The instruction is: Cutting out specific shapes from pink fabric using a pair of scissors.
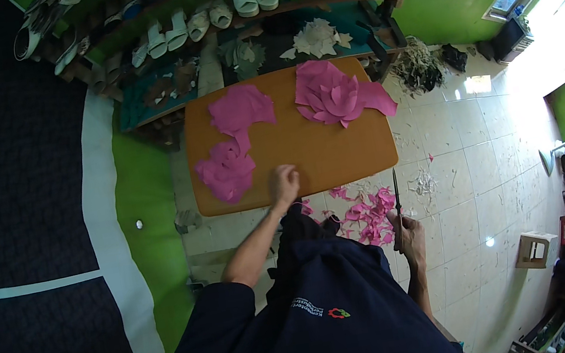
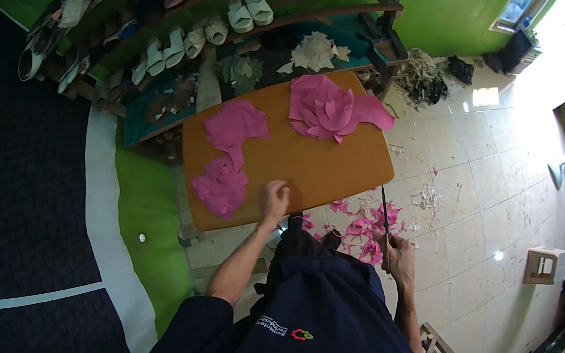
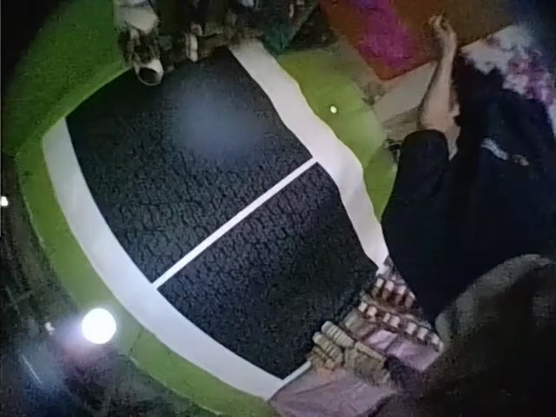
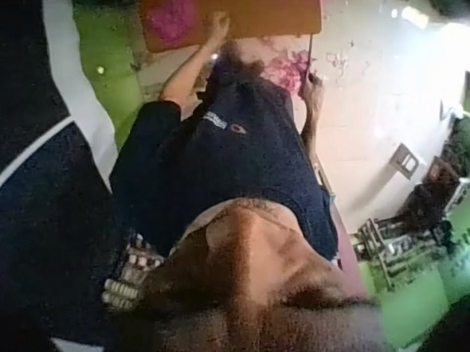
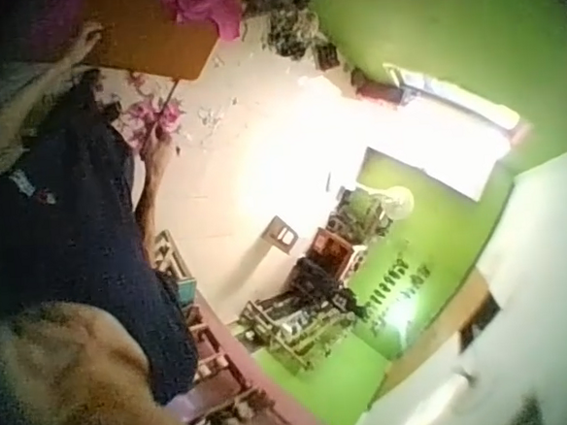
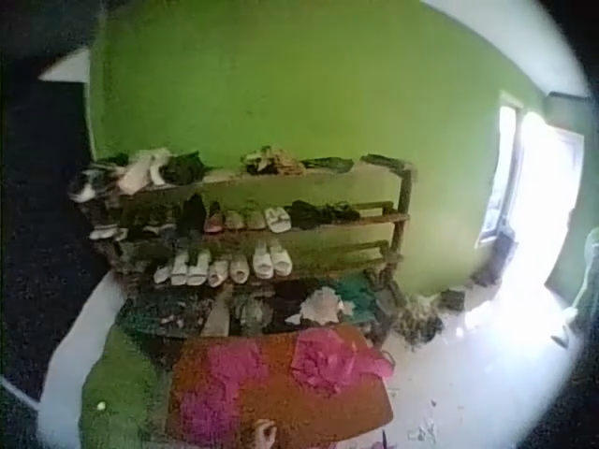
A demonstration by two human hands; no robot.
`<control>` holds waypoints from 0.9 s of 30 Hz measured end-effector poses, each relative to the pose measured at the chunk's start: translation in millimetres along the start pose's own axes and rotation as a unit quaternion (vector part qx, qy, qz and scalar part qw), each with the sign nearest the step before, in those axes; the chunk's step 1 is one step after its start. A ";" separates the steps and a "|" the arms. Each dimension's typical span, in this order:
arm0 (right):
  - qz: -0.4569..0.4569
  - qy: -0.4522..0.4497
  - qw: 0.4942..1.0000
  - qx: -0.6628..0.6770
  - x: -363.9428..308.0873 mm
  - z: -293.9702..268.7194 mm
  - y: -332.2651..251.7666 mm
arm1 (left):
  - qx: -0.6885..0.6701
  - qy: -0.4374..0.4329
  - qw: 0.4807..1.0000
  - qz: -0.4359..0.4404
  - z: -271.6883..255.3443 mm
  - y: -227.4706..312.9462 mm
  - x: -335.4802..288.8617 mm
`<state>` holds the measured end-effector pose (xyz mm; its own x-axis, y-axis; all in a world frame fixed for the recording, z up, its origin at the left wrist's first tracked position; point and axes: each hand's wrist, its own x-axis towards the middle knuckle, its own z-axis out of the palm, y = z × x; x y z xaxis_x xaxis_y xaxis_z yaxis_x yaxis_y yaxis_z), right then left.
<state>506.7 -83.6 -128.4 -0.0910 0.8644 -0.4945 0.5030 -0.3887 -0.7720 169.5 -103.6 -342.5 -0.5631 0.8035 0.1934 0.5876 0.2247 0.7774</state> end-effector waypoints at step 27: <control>0.018 0.008 0.999 -0.031 25.0 149.9 -59.3 | 0.248 -0.252 0.930 0.097 -203.2 -125.5 98.8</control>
<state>345.7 -86.7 -154.9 -0.0587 0.8554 -0.5146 0.5577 -0.3995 -0.7276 -77.9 -164.4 -299.3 -0.1471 0.9838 -0.1020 0.9163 0.1744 0.3605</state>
